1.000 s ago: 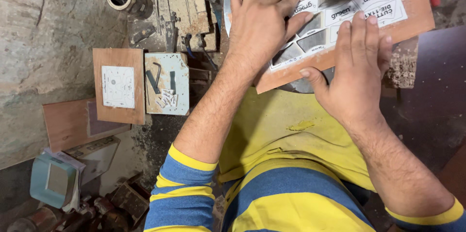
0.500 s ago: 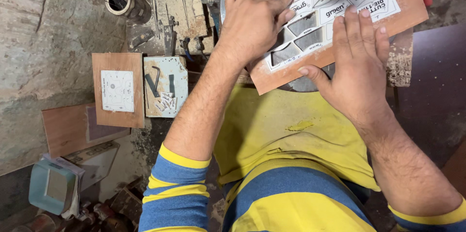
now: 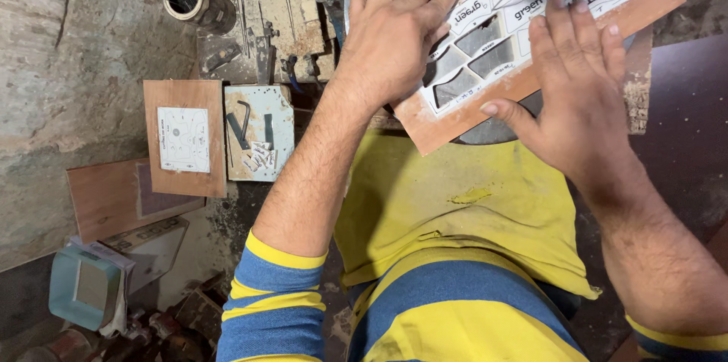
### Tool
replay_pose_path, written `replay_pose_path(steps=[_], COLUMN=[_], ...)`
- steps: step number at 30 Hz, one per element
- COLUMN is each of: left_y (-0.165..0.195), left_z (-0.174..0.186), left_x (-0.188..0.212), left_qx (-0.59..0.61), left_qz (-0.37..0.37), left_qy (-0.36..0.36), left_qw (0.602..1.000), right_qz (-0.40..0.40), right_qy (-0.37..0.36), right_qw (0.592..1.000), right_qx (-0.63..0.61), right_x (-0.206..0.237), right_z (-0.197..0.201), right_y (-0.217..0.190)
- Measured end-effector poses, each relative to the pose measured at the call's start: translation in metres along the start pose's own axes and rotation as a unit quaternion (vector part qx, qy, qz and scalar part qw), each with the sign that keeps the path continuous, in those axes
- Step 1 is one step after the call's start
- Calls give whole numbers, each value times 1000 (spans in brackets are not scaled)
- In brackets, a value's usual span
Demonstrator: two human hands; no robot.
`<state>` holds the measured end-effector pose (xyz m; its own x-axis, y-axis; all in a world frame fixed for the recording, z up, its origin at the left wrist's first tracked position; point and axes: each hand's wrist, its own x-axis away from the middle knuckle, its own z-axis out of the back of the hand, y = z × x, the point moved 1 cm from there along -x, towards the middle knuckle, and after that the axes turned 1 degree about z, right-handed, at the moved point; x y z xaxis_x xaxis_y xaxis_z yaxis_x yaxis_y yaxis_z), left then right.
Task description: The person cuts curved shapes out of a wooden board with a paper template using a scroll saw, guiding the board along the blade. They remove cut pieces from the board, set them aside, and continue cutting the remaining template shapes.
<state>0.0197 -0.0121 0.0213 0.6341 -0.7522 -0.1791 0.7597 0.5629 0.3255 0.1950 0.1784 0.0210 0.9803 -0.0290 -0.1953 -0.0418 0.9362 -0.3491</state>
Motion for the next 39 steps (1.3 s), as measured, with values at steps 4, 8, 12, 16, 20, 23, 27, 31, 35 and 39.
replay_pose_path(steps=[4, 8, 12, 16, 20, 23, 27, 31, 35, 39], left_y=[3, 10, 19, 28, 31, 32, 31, 27, 22, 15], left_z=[-3, -7, -12, -14, -14, -14, -9, -6, -6, -10], left_x=[4, 11, 17, 23, 26, 29, 34, 37, 39, 32], left_qx=[0, -8, -9, -15, -16, -16, -16, 11, 24, -6], left_qz=[9, 26, 56, 66, 66, 66, 61, 63, 58, 29], left_qy=[16, 30, 0, 18, 22, 14, 19, 10, 11, 33], left_qw=[1000, 999, 998, 998, 997, 998, 998, 998, 998, 999], right_qz=[4, 6, 28, 36, 2, 28, 5, 26, 47, 73], right_qy=[-8, -1, -8, -2, 7, 52, 70, 83, 78, 69], right_qw=[1000, 998, 999, 998, 998, 991, 993, 994, 995, 993], right_qx=[-7, -56, -39, -60, -68, -118, -91, -65, -37, -57], right_x=[-3, -9, -15, -24, -32, -38, -45, -53, -56, -59], right_z=[3, 9, 16, 21, 21, 18, 7, -5, -11, -9], right_y=[6, 12, 17, 21, 17, 11, 10, 21, 38, 43])
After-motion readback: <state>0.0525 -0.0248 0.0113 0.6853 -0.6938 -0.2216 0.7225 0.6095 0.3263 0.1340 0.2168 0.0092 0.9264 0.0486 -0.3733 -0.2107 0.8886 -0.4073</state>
